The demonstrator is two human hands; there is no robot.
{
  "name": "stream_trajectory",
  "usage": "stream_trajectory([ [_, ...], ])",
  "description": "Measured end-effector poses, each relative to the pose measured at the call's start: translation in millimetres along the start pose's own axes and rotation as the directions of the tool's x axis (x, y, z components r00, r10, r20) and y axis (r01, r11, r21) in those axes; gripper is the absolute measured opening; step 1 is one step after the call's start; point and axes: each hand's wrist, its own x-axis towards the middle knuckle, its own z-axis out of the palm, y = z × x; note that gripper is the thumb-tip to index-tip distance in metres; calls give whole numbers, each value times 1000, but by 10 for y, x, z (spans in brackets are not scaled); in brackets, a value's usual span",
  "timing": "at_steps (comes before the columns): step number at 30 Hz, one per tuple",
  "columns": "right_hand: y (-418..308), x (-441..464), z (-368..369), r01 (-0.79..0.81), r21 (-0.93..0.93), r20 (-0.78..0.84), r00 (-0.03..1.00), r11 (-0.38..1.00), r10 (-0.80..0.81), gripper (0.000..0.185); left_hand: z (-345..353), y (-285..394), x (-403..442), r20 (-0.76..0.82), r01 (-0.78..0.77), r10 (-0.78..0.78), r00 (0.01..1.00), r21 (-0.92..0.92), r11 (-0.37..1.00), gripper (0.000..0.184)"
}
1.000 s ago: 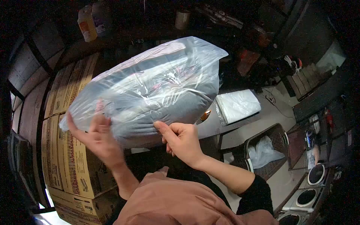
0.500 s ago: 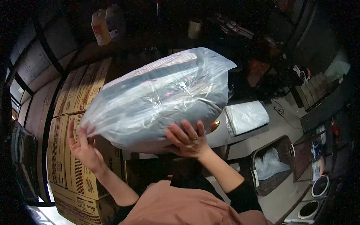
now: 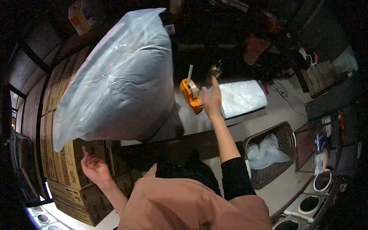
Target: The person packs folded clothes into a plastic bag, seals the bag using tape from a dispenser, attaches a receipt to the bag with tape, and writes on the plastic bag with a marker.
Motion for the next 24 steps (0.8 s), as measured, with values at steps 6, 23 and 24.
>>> stream_trajectory([
  [6, 1143, -476, 246, -610, 91, 581, 674, 787, 456, 59, 353, -1926, -598, -98, 536, -570, 816, 498, 681, 27],
  [23, 762, -1347, -905, -825, 329, 651, 551, 459, 523, 19, 333, -4774, -3, -140, 355, -596, 791, 898, 260, 45],
  [24, 772, -1402, -908, -843, 327, 637, 531, 428, 559, 22, 339, -4743, -38, -72, 236, -535, 842, 940, 245, 42],
])
